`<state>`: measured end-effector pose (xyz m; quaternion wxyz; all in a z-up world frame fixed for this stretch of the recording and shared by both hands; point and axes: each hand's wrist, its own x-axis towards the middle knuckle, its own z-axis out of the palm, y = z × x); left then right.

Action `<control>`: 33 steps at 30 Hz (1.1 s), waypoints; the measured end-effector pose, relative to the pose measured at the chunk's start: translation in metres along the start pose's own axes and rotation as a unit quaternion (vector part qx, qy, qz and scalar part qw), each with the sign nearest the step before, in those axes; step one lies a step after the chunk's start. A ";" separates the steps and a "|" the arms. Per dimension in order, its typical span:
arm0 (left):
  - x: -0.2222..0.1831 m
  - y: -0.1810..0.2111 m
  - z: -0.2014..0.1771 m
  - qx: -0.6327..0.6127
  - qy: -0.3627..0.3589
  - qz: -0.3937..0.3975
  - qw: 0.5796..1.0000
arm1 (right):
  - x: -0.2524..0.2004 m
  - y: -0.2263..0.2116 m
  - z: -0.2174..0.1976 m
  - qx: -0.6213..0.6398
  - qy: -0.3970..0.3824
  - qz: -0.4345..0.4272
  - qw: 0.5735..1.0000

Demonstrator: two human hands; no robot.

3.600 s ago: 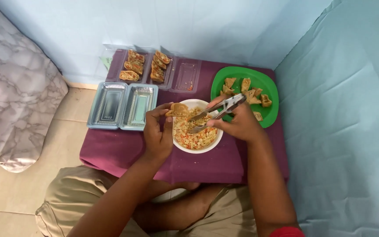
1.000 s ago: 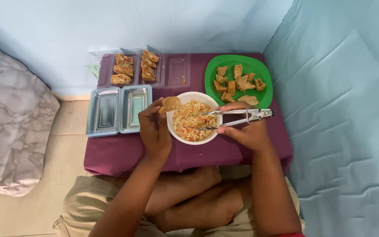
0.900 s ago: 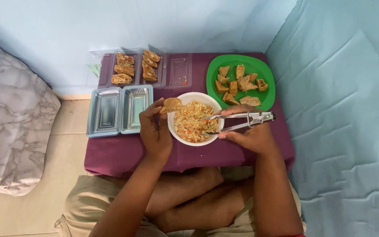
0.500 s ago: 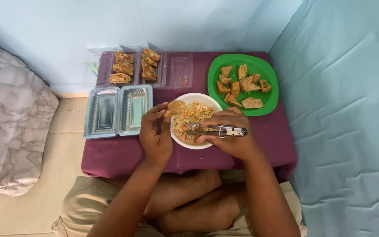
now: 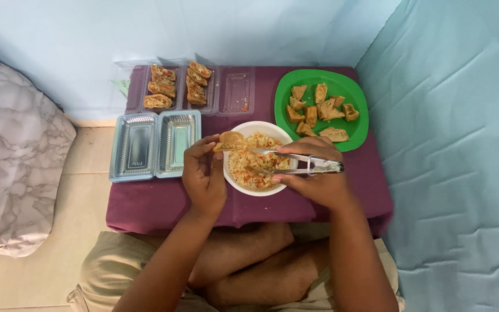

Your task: Stuffing fried food pieces with a filling mixture using tongs

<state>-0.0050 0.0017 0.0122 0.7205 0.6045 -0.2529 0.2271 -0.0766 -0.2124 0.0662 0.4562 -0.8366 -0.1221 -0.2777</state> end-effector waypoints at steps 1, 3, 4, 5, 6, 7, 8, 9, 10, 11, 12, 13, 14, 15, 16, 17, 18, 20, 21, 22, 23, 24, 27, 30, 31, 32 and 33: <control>0.000 0.000 0.000 0.000 0.000 0.000 1.000 | 0.000 -0.002 0.006 0.000 0.000 0.000 1.000; 0.000 -0.001 0.000 0.006 -0.002 0.003 1.000 | 0.000 -0.007 0.019 0.021 -0.012 0.008 1.000; 0.000 -0.001 0.001 0.007 -0.002 0.004 1.000 | -0.001 -0.005 0.021 0.021 -0.011 0.007 1.000; 0.000 0.000 0.001 0.003 -0.001 0.001 1.000 | -0.002 -0.003 0.022 0.014 -0.006 0.004 1.000; -0.001 0.000 0.001 -0.001 0.001 -0.001 1.000 | -0.003 -0.002 0.024 0.007 -0.002 0.001 1.000; 0.000 0.001 0.001 0.000 0.001 0.000 1.000 | -0.002 -0.003 0.023 0.008 -0.002 0.000 1.000; 0.001 0.002 0.001 0.002 -0.002 0.000 1.000 | -0.001 -0.004 0.021 0.004 0.012 -0.012 1.000; 0.001 0.003 0.001 0.004 -0.004 0.001 1.000 | -0.001 -0.005 0.020 -0.001 0.025 -0.024 0.999; 0.001 0.002 0.001 0.004 -0.004 0.001 1.000 | -0.001 -0.004 0.018 -0.001 0.025 -0.024 0.999; 0.000 0.001 0.001 0.004 -0.004 0.001 1.000 | -0.001 -0.002 0.016 0.001 0.037 -0.024 0.999; 0.000 0.000 0.000 0.003 -0.006 0.001 1.000 | -0.002 0.000 0.014 0.003 0.049 -0.024 0.999; 0.000 0.001 0.001 0.003 -0.006 0.001 1.000 | -0.003 0.002 0.010 0.003 0.050 -0.023 0.998; -0.001 0.001 0.001 -0.002 -0.005 -0.002 1.000 | -0.003 0.005 0.007 0.003 0.062 -0.024 0.998; 0.000 0.001 0.001 -0.006 -0.003 -0.004 1.000 | -0.004 0.007 0.003 0.003 0.074 -0.025 0.997; 0.000 0.001 0.001 -0.006 -0.003 -0.004 1.000 | -0.003 0.006 0.000 0.003 0.074 -0.025 0.997; 0.000 0.001 0.001 -0.002 -0.004 -0.003 1.000 | -0.001 0.004 -0.003 0.007 0.069 -0.022 0.997; 0.000 0.002 0.001 0.002 -0.004 -0.002 1.000 | 0.000 0.003 -0.006 0.012 0.064 -0.019 0.998; 0.000 0.002 0.001 0.003 -0.005 -0.002 1.000 | -0.001 0.000 -0.006 0.013 0.054 -0.018 0.998; 0.000 0.002 0.001 0.003 -0.006 -0.001 1.000 | -0.001 -0.001 -0.007 0.014 0.045 -0.018 0.999; 0.000 0.001 0.001 0.003 -0.007 0.000 1.000 | 0.000 0.001 -0.004 0.015 0.046 -0.018 0.999; -0.001 0.001 0.001 0.003 -0.008 0.001 1.000 | 0.000 0.002 -0.001 0.011 0.034 -0.019 0.999; -0.001 0.000 0.000 0.002 -0.009 0.002 1.000 | 0.001 0.003 0.003 0.008 0.023 -0.019 1.000; 0.000 0.002 0.001 -0.018 -0.015 -0.002 1.000 | -0.003 0.007 0.016 0.012 0.039 -0.008 0.999; -0.001 0.001 0.002 -0.055 -0.015 0.006 0.998 | -0.003 0.004 0.014 0.002 0.052 -0.009 0.999; 0.000 0.001 0.001 -0.054 -0.015 0.006 0.998 | -0.004 0.009 0.013 0.003 0.052 -0.009 0.999; -0.001 0.001 0.000 -0.060 -0.018 0.003 0.998 | -0.006 0.014 0.011 0.012 0.060 -0.007 0.998; -0.001 0.001 -0.001 -0.065 -0.020 0.000 0.998 | -0.007 0.020 0.010 0.021 0.068 -0.006 0.997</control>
